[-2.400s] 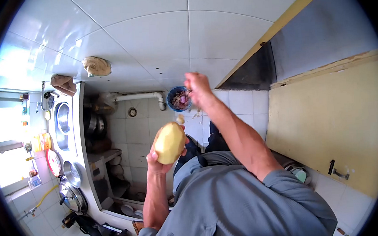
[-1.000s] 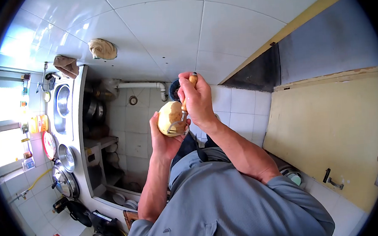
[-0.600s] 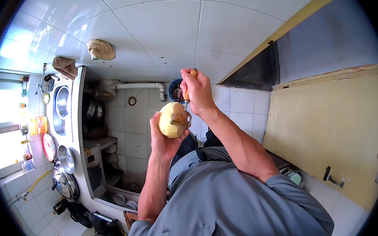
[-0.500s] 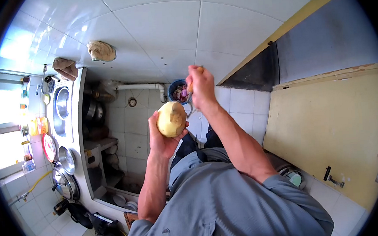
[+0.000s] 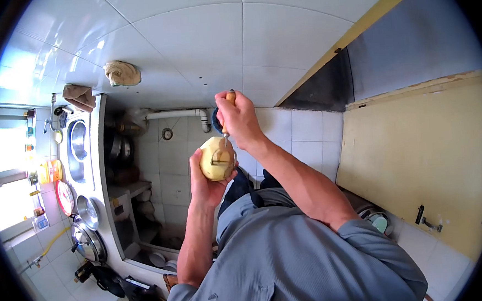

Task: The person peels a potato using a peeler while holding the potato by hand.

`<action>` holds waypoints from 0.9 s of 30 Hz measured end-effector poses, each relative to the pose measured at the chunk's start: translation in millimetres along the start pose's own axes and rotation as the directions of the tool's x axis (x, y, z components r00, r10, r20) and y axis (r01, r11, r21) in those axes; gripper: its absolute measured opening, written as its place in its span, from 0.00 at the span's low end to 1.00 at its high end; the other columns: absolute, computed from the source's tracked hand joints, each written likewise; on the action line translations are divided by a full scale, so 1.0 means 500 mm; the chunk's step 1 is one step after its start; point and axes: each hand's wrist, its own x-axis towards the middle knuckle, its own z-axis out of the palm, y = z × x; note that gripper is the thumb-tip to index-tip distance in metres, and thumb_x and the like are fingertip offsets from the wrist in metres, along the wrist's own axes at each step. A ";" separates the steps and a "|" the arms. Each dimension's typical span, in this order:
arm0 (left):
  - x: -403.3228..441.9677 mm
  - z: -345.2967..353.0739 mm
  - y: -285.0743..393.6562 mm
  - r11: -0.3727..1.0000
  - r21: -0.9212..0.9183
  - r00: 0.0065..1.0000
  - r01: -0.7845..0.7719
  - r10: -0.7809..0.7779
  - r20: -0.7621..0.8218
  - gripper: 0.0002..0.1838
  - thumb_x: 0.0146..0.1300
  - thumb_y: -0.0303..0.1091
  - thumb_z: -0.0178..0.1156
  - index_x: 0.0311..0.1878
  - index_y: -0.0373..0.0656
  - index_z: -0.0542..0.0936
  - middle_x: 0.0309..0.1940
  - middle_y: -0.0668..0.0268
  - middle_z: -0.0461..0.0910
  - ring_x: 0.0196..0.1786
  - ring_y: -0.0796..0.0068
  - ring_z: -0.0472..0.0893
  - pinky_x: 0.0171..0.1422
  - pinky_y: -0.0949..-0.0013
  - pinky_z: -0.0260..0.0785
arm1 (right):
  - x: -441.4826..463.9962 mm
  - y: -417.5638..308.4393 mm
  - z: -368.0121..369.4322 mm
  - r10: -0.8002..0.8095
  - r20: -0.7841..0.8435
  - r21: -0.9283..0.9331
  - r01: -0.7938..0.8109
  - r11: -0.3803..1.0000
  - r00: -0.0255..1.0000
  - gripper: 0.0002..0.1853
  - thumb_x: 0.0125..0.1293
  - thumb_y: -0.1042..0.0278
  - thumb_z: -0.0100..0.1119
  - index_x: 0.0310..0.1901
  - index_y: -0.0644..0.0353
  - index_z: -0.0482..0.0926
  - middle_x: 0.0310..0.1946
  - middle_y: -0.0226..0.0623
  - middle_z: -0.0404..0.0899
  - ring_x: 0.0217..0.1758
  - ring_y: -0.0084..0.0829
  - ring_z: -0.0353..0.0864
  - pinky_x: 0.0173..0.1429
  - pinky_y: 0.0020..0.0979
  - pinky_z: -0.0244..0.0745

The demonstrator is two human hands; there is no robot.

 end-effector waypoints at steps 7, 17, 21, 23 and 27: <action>-0.029 0.000 -0.001 0.998 -0.003 0.996 -0.062 0.062 0.064 0.37 0.69 0.65 0.45 0.66 0.41 0.72 0.54 0.53 0.80 0.47 0.57 0.82 0.45 0.62 0.78 | 0.149 0.036 -0.152 0.023 -0.292 -0.123 -0.062 0.990 0.956 0.12 0.72 0.61 0.57 0.36 0.61 0.74 0.20 0.29 0.72 0.18 0.20 0.68 0.19 0.26 0.63; -0.017 0.001 -0.001 0.998 -0.016 0.995 -0.063 0.065 0.081 0.36 0.70 0.63 0.46 0.65 0.41 0.73 0.53 0.55 0.81 0.49 0.56 0.84 0.48 0.57 0.78 | 0.025 0.012 -0.014 0.178 -0.050 0.008 -0.178 0.984 0.983 0.10 0.69 0.63 0.61 0.43 0.62 0.78 0.22 0.28 0.73 0.23 0.19 0.69 0.24 0.26 0.62; -0.029 0.008 -0.002 0.996 0.003 0.986 -0.094 0.093 0.140 0.36 0.67 0.63 0.45 0.67 0.44 0.72 0.55 0.54 0.79 0.47 0.59 0.81 0.44 0.62 0.75 | 0.125 0.074 -0.099 0.126 -0.273 -0.022 -0.138 0.990 0.954 0.08 0.67 0.61 0.61 0.39 0.56 0.80 0.22 0.26 0.73 0.22 0.18 0.69 0.20 0.26 0.58; -0.044 0.009 -0.003 0.994 0.012 0.984 -0.107 0.104 0.147 0.37 0.67 0.63 0.46 0.67 0.44 0.72 0.56 0.54 0.79 0.47 0.59 0.81 0.43 0.63 0.75 | 0.168 0.081 -0.164 0.110 -0.330 -0.024 -0.125 0.992 0.938 0.09 0.66 0.60 0.61 0.41 0.55 0.80 0.22 0.25 0.73 0.22 0.17 0.69 0.19 0.26 0.56; -0.035 0.012 -0.004 0.986 0.043 0.985 -0.158 0.155 0.082 0.37 0.65 0.63 0.47 0.68 0.44 0.71 0.57 0.54 0.78 0.46 0.59 0.80 0.42 0.63 0.74 | 0.091 0.012 -0.090 0.058 -0.255 0.058 -0.044 0.997 0.965 0.10 0.68 0.62 0.57 0.32 0.58 0.76 0.18 0.26 0.69 0.17 0.18 0.65 0.18 0.25 0.53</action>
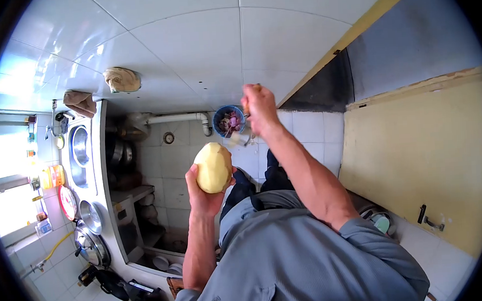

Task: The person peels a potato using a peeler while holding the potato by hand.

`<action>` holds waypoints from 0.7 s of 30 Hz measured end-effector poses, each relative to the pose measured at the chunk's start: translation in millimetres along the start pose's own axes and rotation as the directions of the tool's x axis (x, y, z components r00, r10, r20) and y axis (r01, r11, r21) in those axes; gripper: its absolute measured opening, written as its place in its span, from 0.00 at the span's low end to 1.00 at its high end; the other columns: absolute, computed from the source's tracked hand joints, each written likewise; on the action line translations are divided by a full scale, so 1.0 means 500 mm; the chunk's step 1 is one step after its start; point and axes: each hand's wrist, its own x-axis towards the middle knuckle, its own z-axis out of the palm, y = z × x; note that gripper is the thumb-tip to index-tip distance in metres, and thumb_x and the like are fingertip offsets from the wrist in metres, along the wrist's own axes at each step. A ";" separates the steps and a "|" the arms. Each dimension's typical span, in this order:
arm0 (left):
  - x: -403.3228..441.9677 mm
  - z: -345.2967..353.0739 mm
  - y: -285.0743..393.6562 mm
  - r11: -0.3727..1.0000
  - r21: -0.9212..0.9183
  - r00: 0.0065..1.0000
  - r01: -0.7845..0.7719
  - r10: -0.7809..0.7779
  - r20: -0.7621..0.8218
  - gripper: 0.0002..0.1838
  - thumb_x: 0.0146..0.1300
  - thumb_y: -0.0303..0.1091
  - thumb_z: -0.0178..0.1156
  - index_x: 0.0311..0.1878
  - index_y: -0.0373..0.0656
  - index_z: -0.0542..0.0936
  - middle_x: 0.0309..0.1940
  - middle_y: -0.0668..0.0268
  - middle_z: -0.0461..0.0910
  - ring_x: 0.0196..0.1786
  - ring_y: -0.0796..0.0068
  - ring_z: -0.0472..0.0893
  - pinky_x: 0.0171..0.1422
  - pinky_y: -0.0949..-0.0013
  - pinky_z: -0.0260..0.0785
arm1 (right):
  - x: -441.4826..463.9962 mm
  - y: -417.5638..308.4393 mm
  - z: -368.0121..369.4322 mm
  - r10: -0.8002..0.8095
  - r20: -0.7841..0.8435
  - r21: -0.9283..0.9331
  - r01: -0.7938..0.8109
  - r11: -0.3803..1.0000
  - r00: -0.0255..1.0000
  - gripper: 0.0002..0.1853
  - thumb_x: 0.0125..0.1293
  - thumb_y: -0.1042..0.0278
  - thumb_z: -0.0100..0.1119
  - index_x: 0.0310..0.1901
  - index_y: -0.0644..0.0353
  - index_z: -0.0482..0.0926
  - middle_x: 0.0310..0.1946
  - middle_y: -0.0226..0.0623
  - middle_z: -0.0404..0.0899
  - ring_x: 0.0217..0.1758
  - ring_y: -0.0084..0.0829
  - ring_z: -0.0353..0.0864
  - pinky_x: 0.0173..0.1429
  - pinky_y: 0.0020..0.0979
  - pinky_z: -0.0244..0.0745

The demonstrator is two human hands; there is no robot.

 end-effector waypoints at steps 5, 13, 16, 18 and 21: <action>0.001 -0.007 0.005 0.999 0.032 0.997 -0.004 0.001 0.082 0.39 0.65 0.63 0.47 0.72 0.48 0.66 0.58 0.54 0.77 0.47 0.58 0.81 0.43 0.61 0.74 | -0.054 -0.003 0.041 0.170 0.189 -0.014 -0.170 0.985 0.967 0.07 0.68 0.63 0.61 0.40 0.57 0.78 0.21 0.27 0.72 0.21 0.18 0.67 0.20 0.26 0.57; -0.012 0.008 0.016 0.998 -0.056 0.997 -0.011 0.015 0.077 0.39 0.67 0.65 0.45 0.71 0.46 0.69 0.60 0.52 0.75 0.47 0.59 0.80 0.40 0.65 0.75 | -0.004 -0.005 -0.013 0.034 -0.023 -0.018 -0.034 0.999 0.999 0.05 0.66 0.64 0.60 0.36 0.54 0.77 0.21 0.26 0.71 0.21 0.17 0.65 0.19 0.25 0.54; 0.002 0.004 0.015 0.986 -0.149 0.990 0.070 -0.051 0.130 0.39 0.69 0.66 0.45 0.70 0.44 0.69 0.61 0.52 0.75 0.49 0.58 0.80 0.45 0.62 0.78 | -0.056 -0.029 0.029 0.007 0.151 0.094 -0.021 0.995 0.989 0.12 0.70 0.62 0.60 0.46 0.61 0.77 0.21 0.28 0.71 0.20 0.17 0.65 0.20 0.24 0.58; 0.002 0.023 0.017 0.955 -0.281 0.996 0.091 -0.093 0.007 0.40 0.70 0.67 0.46 0.70 0.41 0.69 0.61 0.51 0.75 0.53 0.57 0.79 0.53 0.59 0.79 | -0.084 -0.036 0.041 0.002 0.201 0.079 -0.018 0.997 0.980 0.10 0.70 0.63 0.59 0.44 0.61 0.76 0.22 0.28 0.72 0.21 0.17 0.66 0.22 0.23 0.60; 0.019 0.019 0.012 0.930 -0.359 0.997 0.082 -0.081 0.019 0.41 0.70 0.67 0.49 0.69 0.38 0.69 0.61 0.48 0.74 0.58 0.54 0.77 0.61 0.59 0.77 | -0.124 -0.038 0.045 -0.092 0.217 0.059 0.081 0.995 0.972 0.09 0.72 0.65 0.59 0.45 0.63 0.77 0.23 0.26 0.71 0.24 0.17 0.68 0.25 0.22 0.61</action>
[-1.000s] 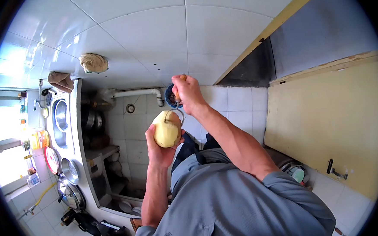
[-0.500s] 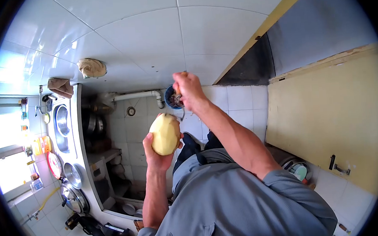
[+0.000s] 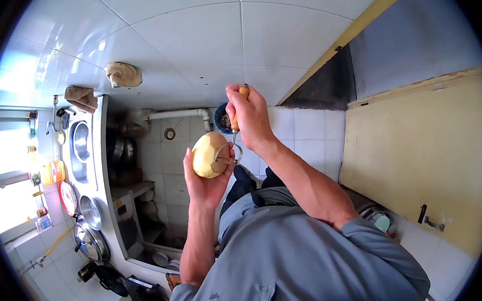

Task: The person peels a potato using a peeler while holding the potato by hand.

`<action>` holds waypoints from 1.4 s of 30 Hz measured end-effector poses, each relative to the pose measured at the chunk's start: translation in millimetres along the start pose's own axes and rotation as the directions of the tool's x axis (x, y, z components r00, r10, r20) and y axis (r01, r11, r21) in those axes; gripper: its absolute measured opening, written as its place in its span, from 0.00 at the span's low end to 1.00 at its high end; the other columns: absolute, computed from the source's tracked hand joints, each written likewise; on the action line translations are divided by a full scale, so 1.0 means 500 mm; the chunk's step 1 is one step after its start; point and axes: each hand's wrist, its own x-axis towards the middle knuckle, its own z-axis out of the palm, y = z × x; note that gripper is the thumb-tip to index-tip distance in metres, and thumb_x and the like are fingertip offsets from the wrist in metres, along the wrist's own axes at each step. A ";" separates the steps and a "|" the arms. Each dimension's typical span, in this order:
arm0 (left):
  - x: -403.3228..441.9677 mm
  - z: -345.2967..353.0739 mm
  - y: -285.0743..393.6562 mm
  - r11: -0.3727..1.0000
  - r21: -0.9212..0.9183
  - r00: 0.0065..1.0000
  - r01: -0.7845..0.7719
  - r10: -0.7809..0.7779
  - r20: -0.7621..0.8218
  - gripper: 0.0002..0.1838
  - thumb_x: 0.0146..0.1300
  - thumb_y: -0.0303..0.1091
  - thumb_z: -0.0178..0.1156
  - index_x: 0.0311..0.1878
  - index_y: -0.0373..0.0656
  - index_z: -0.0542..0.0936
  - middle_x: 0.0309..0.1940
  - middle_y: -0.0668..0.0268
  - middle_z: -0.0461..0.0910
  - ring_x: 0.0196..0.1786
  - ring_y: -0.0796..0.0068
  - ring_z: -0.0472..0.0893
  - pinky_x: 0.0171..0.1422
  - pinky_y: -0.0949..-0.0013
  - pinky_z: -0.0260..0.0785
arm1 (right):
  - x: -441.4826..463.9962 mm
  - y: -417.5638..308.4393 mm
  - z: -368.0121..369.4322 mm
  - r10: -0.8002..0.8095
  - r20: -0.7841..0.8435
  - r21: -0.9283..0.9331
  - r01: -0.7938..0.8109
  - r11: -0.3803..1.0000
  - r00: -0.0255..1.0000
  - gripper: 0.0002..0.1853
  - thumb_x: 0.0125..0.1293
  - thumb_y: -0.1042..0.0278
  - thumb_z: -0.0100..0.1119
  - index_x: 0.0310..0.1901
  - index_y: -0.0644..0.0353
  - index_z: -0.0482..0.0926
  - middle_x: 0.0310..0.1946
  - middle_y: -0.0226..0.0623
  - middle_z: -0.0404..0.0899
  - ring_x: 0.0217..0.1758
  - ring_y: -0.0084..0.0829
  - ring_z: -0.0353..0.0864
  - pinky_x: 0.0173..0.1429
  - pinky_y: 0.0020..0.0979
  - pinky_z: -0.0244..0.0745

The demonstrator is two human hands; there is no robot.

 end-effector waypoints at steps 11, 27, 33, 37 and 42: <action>0.001 0.002 -0.024 0.999 -0.040 0.998 -0.031 0.029 -0.062 0.34 0.72 0.60 0.50 0.66 0.37 0.72 0.59 0.51 0.77 0.58 0.55 0.79 0.65 0.56 0.73 | -0.038 0.009 0.014 -0.138 0.073 -0.079 0.144 0.986 0.988 0.07 0.75 0.69 0.53 0.44 0.63 0.74 0.23 0.26 0.71 0.22 0.16 0.69 0.24 0.22 0.65; -0.010 -0.009 -0.015 0.997 0.081 1.000 0.005 -0.005 -0.002 0.38 0.70 0.62 0.50 0.68 0.36 0.70 0.59 0.45 0.75 0.55 0.55 0.78 0.59 0.62 0.76 | 0.019 0.002 -0.025 0.045 -0.005 0.074 -0.045 0.996 0.999 0.10 0.71 0.62 0.62 0.45 0.60 0.77 0.22 0.26 0.71 0.22 0.16 0.67 0.24 0.22 0.60; -0.010 -0.006 -0.026 0.991 0.133 0.999 -0.009 0.015 -0.046 0.39 0.69 0.62 0.51 0.68 0.37 0.70 0.58 0.44 0.76 0.53 0.55 0.79 0.57 0.61 0.77 | 0.020 0.037 -0.016 0.060 0.052 -0.018 -0.059 0.998 0.997 0.08 0.71 0.65 0.57 0.42 0.62 0.76 0.23 0.28 0.72 0.23 0.18 0.70 0.24 0.23 0.63; -0.019 -0.001 -0.014 0.990 0.141 0.997 0.004 -0.015 0.077 0.39 0.68 0.62 0.51 0.68 0.37 0.70 0.58 0.44 0.75 0.52 0.54 0.79 0.56 0.60 0.77 | 0.130 0.065 -0.072 0.031 -0.180 -0.017 -0.034 0.999 0.983 0.11 0.68 0.63 0.62 0.43 0.62 0.77 0.22 0.28 0.72 0.22 0.17 0.67 0.24 0.23 0.60; -0.026 -0.009 -0.016 0.978 0.210 0.997 0.003 -0.020 0.078 0.39 0.67 0.62 0.50 0.69 0.38 0.69 0.59 0.44 0.75 0.52 0.54 0.80 0.55 0.61 0.77 | 0.105 0.005 -0.075 0.086 -0.127 -0.095 -0.098 0.991 0.988 0.09 0.68 0.63 0.62 0.42 0.59 0.77 0.22 0.25 0.72 0.22 0.16 0.66 0.22 0.23 0.57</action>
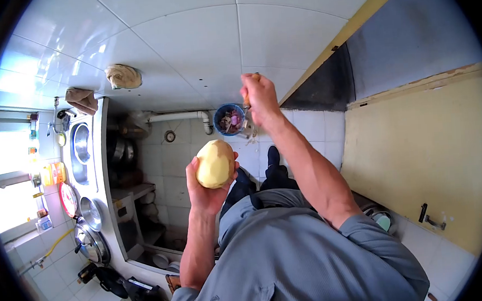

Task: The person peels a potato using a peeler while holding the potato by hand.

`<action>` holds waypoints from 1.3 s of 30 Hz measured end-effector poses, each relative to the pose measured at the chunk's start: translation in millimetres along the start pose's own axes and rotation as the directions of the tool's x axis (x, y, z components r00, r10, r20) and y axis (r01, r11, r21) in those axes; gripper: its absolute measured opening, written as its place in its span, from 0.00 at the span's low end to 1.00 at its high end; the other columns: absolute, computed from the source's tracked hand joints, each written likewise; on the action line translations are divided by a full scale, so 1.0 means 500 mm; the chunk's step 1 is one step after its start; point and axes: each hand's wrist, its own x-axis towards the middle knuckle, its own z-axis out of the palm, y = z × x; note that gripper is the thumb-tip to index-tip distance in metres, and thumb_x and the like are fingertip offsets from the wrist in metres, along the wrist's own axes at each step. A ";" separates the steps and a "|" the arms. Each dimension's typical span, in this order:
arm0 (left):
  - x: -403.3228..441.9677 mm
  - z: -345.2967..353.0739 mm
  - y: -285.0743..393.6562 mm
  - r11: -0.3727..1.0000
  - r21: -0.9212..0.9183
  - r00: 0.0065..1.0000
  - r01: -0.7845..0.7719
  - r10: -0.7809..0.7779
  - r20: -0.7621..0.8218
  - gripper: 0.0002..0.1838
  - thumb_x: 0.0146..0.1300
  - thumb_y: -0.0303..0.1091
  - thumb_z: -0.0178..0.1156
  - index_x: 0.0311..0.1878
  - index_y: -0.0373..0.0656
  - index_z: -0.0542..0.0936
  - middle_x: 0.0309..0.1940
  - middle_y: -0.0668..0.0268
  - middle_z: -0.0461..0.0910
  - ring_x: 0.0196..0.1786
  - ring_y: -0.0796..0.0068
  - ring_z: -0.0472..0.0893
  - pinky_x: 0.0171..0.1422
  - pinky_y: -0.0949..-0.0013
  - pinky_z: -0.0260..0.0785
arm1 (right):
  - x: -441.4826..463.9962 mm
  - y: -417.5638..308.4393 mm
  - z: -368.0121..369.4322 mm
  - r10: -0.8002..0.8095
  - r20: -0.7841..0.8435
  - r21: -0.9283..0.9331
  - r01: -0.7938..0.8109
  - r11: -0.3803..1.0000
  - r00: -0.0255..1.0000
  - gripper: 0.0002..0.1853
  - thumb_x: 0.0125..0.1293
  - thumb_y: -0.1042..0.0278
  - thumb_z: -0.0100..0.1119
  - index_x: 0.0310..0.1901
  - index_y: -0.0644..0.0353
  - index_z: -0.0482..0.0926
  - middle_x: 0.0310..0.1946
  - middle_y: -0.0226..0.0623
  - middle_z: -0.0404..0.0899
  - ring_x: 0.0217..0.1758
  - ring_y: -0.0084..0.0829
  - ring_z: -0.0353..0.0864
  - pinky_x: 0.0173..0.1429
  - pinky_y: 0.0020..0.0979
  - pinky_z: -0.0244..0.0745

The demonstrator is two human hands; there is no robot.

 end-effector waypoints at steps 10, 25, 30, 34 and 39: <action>-0.001 -0.009 0.006 0.990 0.134 0.995 -0.043 0.031 0.093 0.40 0.64 0.63 0.51 0.70 0.40 0.69 0.58 0.45 0.76 0.51 0.55 0.79 0.52 0.62 0.75 | 0.029 0.042 0.014 0.034 -0.003 -0.013 -0.034 0.999 0.999 0.10 0.70 0.61 0.58 0.40 0.59 0.77 0.21 0.28 0.73 0.20 0.18 0.68 0.19 0.25 0.57; -0.013 -0.021 0.019 0.941 0.318 0.991 -0.111 0.083 0.102 0.47 0.55 0.63 0.60 0.74 0.45 0.65 0.60 0.45 0.75 0.53 0.56 0.80 0.52 0.61 0.76 | 0.050 0.046 0.001 0.062 -0.121 -0.074 -0.071 0.995 0.991 0.08 0.67 0.61 0.60 0.36 0.56 0.76 0.22 0.27 0.72 0.20 0.18 0.66 0.17 0.25 0.54; -0.016 -0.026 0.021 0.950 0.283 0.987 -0.131 0.099 0.125 0.52 0.51 0.59 0.66 0.77 0.49 0.59 0.63 0.47 0.72 0.55 0.54 0.80 0.53 0.59 0.77 | 0.007 -0.012 -0.006 0.073 -0.015 0.032 -0.072 0.997 0.997 0.07 0.67 0.63 0.60 0.40 0.57 0.78 0.22 0.27 0.72 0.18 0.17 0.63 0.17 0.24 0.54; -0.008 -0.035 0.014 0.970 0.208 0.981 -0.123 0.087 0.172 0.55 0.49 0.52 0.71 0.79 0.48 0.56 0.64 0.49 0.72 0.59 0.49 0.79 0.58 0.56 0.78 | -0.061 -0.017 0.042 0.075 0.173 0.171 -0.105 0.980 0.982 0.10 0.69 0.64 0.60 0.45 0.61 0.77 0.23 0.28 0.72 0.19 0.18 0.65 0.19 0.25 0.58; -0.007 -0.035 0.022 0.955 0.282 0.983 -0.090 0.040 0.179 0.54 0.47 0.47 0.74 0.77 0.42 0.59 0.63 0.49 0.73 0.61 0.48 0.80 0.63 0.54 0.77 | -0.058 0.022 0.057 0.126 0.231 0.098 -0.151 0.984 0.965 0.12 0.68 0.63 0.60 0.46 0.63 0.77 0.23 0.31 0.72 0.19 0.19 0.65 0.18 0.24 0.57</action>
